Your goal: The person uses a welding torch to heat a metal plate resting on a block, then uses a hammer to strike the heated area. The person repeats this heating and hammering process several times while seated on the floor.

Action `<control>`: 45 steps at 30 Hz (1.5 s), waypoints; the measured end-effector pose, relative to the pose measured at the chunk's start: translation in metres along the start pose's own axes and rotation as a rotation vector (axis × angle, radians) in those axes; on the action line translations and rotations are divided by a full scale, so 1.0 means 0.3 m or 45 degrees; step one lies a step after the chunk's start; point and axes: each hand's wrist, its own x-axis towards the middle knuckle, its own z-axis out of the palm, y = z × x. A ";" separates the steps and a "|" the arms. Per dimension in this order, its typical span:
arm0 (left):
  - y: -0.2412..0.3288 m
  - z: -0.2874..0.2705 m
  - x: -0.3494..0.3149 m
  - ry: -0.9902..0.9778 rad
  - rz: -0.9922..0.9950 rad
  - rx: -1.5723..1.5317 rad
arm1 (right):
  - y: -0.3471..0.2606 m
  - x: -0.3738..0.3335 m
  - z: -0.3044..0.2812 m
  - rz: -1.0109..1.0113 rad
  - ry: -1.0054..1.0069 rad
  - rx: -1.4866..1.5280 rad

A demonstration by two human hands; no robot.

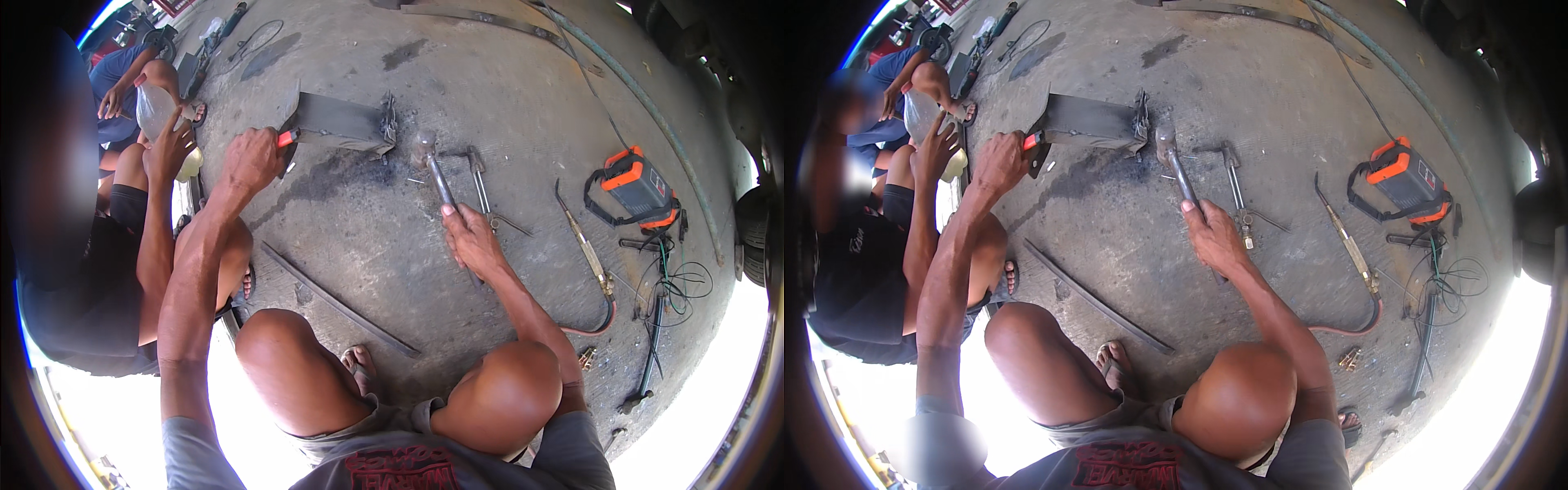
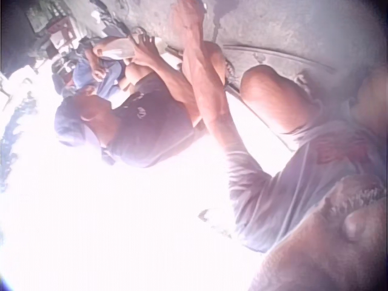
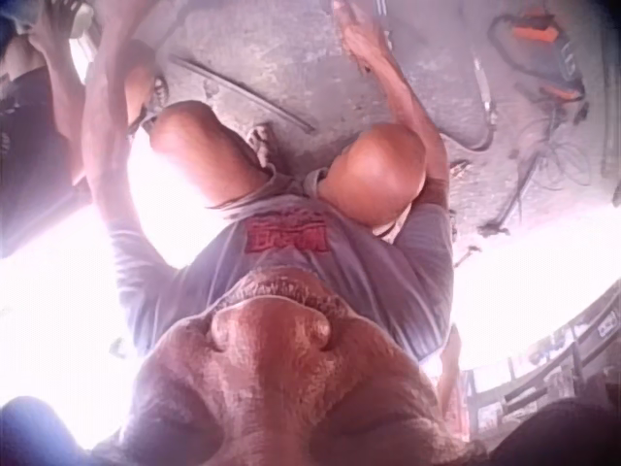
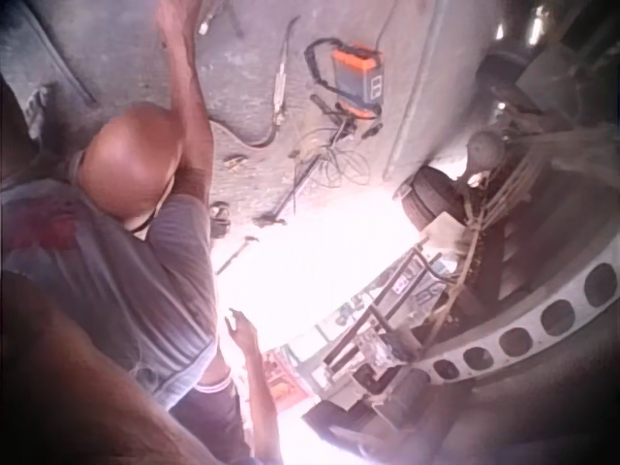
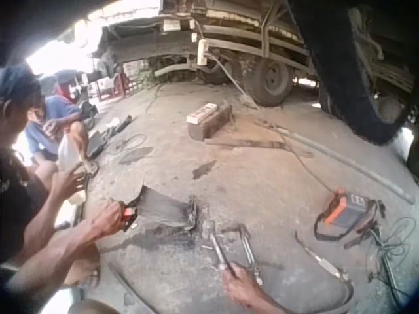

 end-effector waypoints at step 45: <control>0.105 -0.011 0.072 0.081 0.158 0.130 | -0.167 0.206 0.020 -0.494 0.480 -0.299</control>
